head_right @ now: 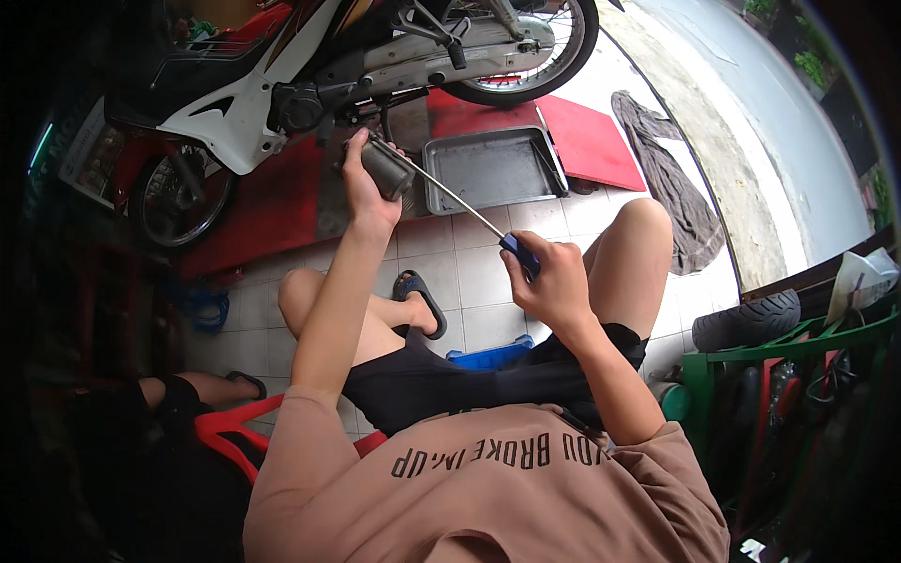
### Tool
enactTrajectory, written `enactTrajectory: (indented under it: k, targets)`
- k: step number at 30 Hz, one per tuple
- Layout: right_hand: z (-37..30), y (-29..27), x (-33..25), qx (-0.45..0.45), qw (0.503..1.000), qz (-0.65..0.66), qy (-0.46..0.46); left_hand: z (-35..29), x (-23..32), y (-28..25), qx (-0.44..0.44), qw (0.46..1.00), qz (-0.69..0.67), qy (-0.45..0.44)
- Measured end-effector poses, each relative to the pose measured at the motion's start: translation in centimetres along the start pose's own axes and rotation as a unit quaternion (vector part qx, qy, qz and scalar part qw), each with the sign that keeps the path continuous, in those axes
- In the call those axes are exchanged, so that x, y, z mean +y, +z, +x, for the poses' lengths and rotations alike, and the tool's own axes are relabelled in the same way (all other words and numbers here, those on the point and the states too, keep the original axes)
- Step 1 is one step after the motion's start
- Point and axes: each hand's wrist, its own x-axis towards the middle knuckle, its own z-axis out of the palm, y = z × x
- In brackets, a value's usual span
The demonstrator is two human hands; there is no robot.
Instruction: The person disassembles a motorcycle starter motor using a screwdriver by loosening the long fastening screws over a metal tray.
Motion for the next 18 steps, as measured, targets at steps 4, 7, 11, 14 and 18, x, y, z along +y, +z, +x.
enactTrajectory:
  k: [4,7,11,14,18]
  targets:
    - [1.0,-1.2,-0.7,0.034,0.975,-0.206,-0.075,0.5,-0.8,0.0,0.092,0.996,0.009,0.003]
    - [3.5,-2.0,-0.3,0.0,0.973,-0.195,-0.127,2.7,-2.1,-1.3,0.177,0.983,0.012,-0.038]
    - [8.0,-1.5,-1.3,-0.028,0.986,-0.081,-0.141,6.1,-3.4,-3.4,0.13,0.984,-0.052,-0.114]
    - [12.2,-0.5,-0.8,-0.026,0.989,-0.023,-0.146,8.4,-4.3,-4.4,0.151,0.971,-0.081,-0.167]
    - [17.3,1.8,1.2,0.027,0.982,0.065,-0.177,12.0,-5.2,-3.8,0.173,0.959,-0.115,-0.193]
